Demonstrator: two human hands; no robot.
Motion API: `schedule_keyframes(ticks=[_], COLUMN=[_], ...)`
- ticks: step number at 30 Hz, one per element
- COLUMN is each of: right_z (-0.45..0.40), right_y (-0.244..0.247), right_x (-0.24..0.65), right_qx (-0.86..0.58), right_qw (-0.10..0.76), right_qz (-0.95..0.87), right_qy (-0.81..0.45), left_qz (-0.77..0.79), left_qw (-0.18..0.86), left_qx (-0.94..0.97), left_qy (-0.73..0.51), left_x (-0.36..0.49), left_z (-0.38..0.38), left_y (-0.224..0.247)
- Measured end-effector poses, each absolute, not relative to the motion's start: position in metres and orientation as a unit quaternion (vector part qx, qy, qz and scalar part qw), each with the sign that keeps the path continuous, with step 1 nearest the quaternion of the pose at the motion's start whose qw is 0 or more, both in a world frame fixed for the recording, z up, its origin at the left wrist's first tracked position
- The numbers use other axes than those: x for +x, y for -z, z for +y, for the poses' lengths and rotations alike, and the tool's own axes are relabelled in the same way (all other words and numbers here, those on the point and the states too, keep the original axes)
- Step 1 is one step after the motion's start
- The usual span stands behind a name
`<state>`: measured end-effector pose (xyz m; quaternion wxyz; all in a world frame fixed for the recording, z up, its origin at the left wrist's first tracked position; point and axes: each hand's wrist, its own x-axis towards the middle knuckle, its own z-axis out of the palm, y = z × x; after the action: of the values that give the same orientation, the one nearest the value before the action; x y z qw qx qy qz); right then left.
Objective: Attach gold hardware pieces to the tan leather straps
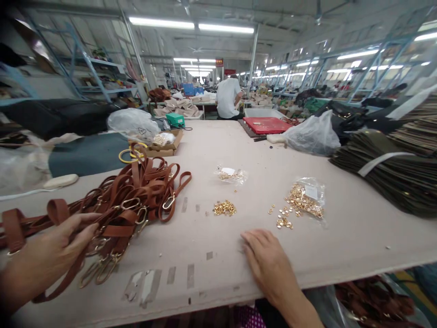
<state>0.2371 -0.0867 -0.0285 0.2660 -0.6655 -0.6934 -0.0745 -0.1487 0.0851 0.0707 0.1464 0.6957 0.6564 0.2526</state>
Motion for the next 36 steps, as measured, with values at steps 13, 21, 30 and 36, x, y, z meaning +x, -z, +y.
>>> schedule_keyframes(ticks=[13, 21, 30, 36], right_z=[-0.011, -0.037, -0.057, -0.09], right_y=[0.062, 0.032, 0.024, 0.005], right_x=[0.241, 0.225, 0.222, 0.196], right_qx=[-0.621, -0.683, -0.686, -0.693], right_qw=[0.196, 0.329, 0.412, 0.493], right_qz=[-0.737, -0.648, -0.598, -0.468], right_qy=[0.182, 0.071, -0.043, -0.241], left_qz=[0.481, 0.402, 0.412, 0.388], left_qw=[0.644, 0.756, 0.768, 0.765], left_qx=[0.465, 0.418, 0.4, 0.444], left_qy=[-0.371, -0.305, -0.283, -0.259], left_x=[-0.142, -0.098, -0.05, -0.033], left_z=[0.01, -0.022, -0.04, -0.049], left_y=[-0.066, -0.032, -0.019, -0.017])
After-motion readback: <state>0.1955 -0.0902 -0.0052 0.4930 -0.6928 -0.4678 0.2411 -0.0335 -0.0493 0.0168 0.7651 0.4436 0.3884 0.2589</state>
